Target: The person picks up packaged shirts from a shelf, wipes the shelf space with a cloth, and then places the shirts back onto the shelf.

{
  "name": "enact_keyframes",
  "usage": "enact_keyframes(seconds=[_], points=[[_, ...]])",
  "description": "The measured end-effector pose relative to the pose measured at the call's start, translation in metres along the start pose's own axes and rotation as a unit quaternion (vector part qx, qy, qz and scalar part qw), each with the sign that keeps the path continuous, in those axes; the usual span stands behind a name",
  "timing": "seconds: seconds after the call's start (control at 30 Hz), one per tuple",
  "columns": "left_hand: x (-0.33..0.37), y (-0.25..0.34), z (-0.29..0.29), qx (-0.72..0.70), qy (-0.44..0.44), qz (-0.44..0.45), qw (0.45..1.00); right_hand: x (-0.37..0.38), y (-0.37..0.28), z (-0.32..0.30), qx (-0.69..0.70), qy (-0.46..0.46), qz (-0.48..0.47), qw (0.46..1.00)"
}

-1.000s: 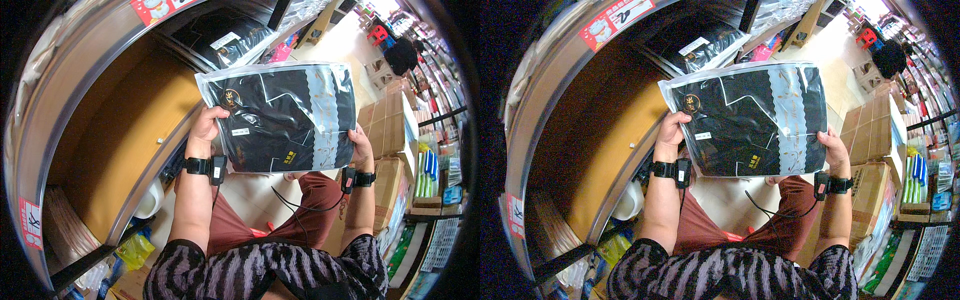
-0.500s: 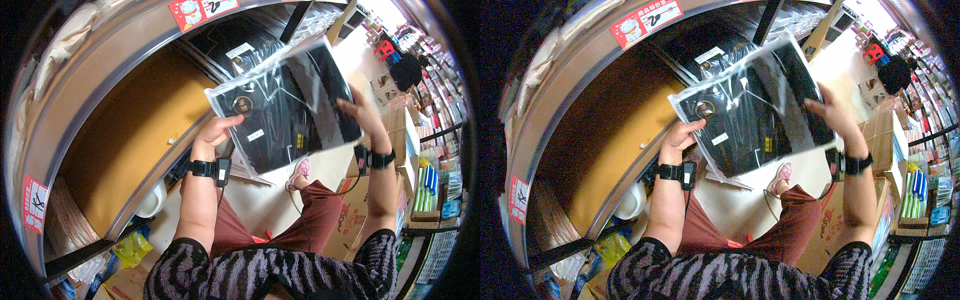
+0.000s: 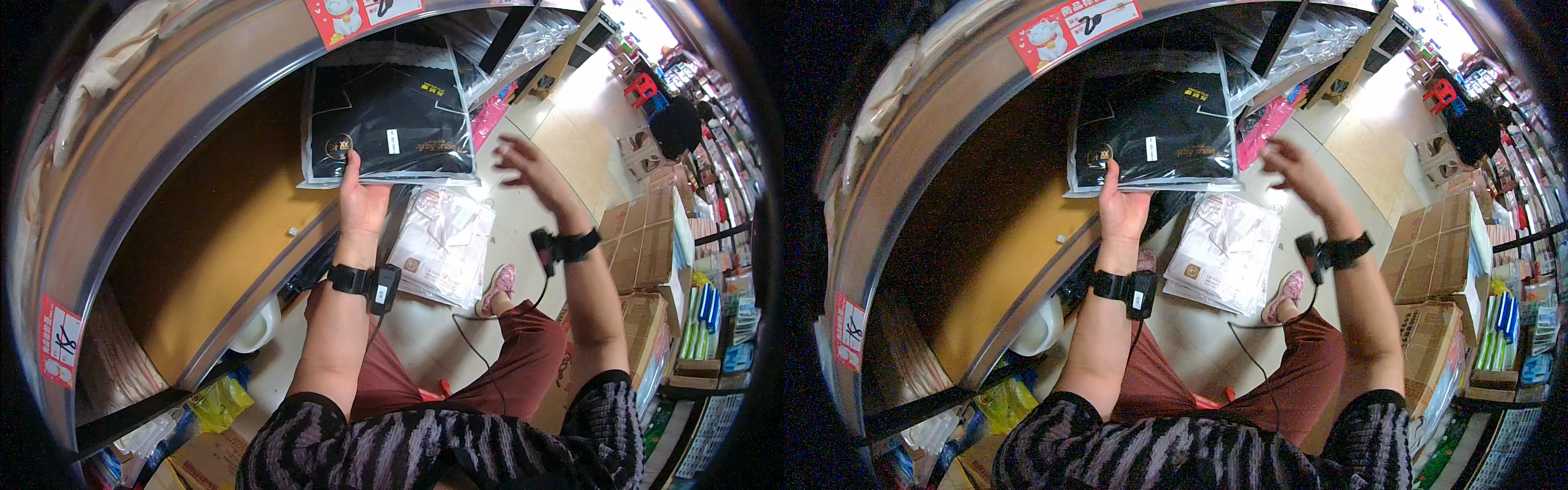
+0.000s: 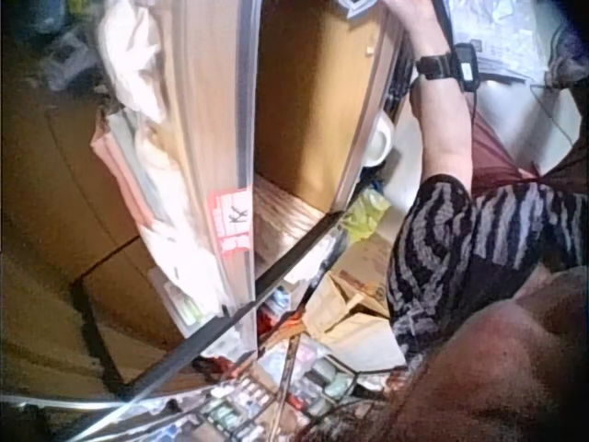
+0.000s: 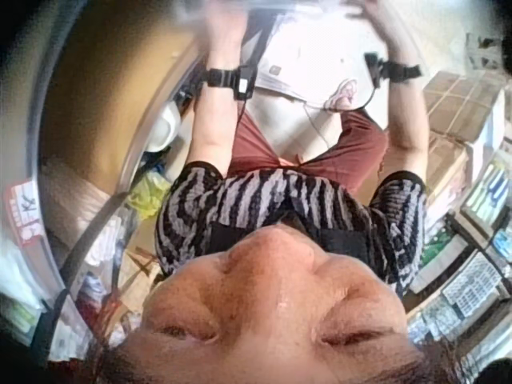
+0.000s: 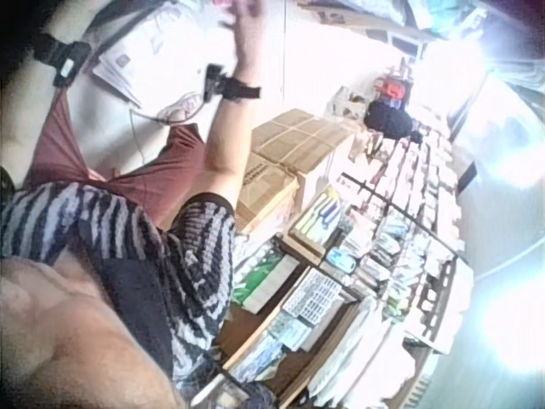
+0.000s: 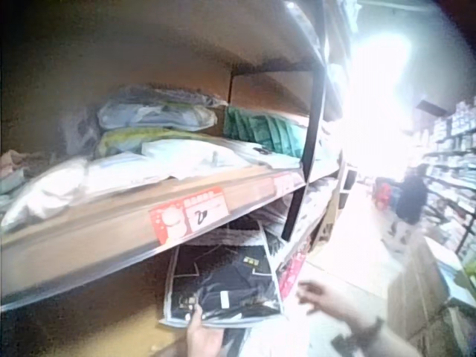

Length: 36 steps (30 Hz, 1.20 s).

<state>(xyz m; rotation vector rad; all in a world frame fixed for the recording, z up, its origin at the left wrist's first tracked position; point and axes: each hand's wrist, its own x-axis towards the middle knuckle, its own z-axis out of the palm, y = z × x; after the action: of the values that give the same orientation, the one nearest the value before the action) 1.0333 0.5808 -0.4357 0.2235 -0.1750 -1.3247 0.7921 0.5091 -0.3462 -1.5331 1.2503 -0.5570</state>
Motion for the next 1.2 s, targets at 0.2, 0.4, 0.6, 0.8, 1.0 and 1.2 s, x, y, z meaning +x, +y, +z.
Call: enact_keyframes(seconds=[0.2, 0.4, 0.6, 0.8, 1.0, 1.2], points=[[-0.009, -0.012, 0.010, 0.046, -0.008, -0.016, 0.999, -0.023, 0.030, 0.076, 0.377, -0.090, 0.061, 0.920], [-0.013, -0.008, 0.019, 0.123, -0.075, 0.002, 0.990, 0.021, 0.016, 0.049, 0.468, 0.039, -0.133, 0.873], [-0.009, -0.008, 0.025, 0.152, -0.077, 0.053, 0.984, 0.024, 0.008, 0.071, 0.497, -0.004, -0.062, 0.865], [-0.007, -0.013, 0.019, 0.199, -0.092, 0.030, 0.975, 0.018, -0.007, 0.110, 0.393, -0.006, -0.028, 0.919], [-0.007, -0.007, 0.018, 0.271, -0.049, 0.040, 0.961, 0.066, -0.037, 0.084, 0.339, 0.019, -0.060, 0.939], [-0.005, -0.007, 0.013, 0.295, -0.029, 0.019, 0.955, 0.105, -0.053, 0.087, 0.364, 0.033, -0.104, 0.925]])
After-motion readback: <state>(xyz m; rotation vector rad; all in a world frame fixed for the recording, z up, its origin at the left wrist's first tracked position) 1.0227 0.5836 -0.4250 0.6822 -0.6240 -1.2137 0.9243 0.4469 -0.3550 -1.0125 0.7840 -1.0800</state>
